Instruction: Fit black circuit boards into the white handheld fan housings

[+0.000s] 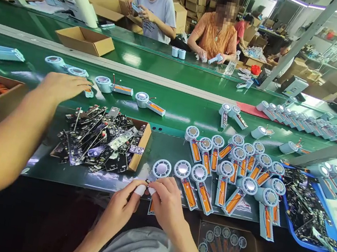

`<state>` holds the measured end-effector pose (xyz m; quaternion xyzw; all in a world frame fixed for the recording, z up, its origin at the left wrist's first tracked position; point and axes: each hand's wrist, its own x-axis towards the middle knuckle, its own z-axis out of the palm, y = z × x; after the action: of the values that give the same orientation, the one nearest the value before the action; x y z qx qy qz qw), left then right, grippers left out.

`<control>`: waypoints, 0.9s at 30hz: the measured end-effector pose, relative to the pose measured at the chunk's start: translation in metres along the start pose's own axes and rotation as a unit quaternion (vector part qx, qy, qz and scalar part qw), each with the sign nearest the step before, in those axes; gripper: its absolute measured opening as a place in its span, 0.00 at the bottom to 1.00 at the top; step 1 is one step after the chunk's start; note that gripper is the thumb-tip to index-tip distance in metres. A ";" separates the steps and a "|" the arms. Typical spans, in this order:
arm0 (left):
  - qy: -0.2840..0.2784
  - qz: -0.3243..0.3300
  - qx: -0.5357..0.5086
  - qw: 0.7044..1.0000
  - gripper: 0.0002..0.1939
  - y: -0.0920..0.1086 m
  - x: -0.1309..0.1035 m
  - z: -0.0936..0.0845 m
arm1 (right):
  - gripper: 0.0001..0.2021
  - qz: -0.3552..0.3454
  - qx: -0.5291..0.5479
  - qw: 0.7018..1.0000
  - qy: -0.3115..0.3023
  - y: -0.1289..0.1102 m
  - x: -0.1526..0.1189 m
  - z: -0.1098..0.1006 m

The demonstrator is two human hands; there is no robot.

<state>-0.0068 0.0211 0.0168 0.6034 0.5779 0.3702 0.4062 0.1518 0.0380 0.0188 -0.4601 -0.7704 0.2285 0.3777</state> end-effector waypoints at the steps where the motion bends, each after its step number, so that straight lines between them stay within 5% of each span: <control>1: -0.010 -0.013 -0.012 1.000 0.17 0.000 0.001 0.000 | 0.11 -0.006 0.005 1.000 0.002 -0.001 0.000 0.000; 6: -0.036 -0.050 -0.066 0.996 0.20 0.000 0.003 0.001 | 0.10 0.013 0.020 1.000 -0.004 -0.003 0.001 -0.001; 12: 0.028 -0.036 -0.058 0.997 0.15 0.000 -0.004 0.006 | 0.08 0.030 -0.022 0.999 0.027 -0.001 0.002 0.001; 20: 0.028 -0.027 -0.037 0.999 0.17 -0.002 -0.009 0.005 | 0.10 0.028 -0.117 0.992 0.022 -0.006 0.004 0.004; 27: 0.035 -0.052 -0.116 0.991 0.17 -0.010 -0.005 0.007 | 0.11 -0.017 -0.159 0.987 -0.031 -0.008 0.008 -0.004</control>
<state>-0.0051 0.0154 0.0050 0.5079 0.5752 0.4344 0.4716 0.1487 0.0416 0.0296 -0.4935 -0.8160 0.1104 0.2800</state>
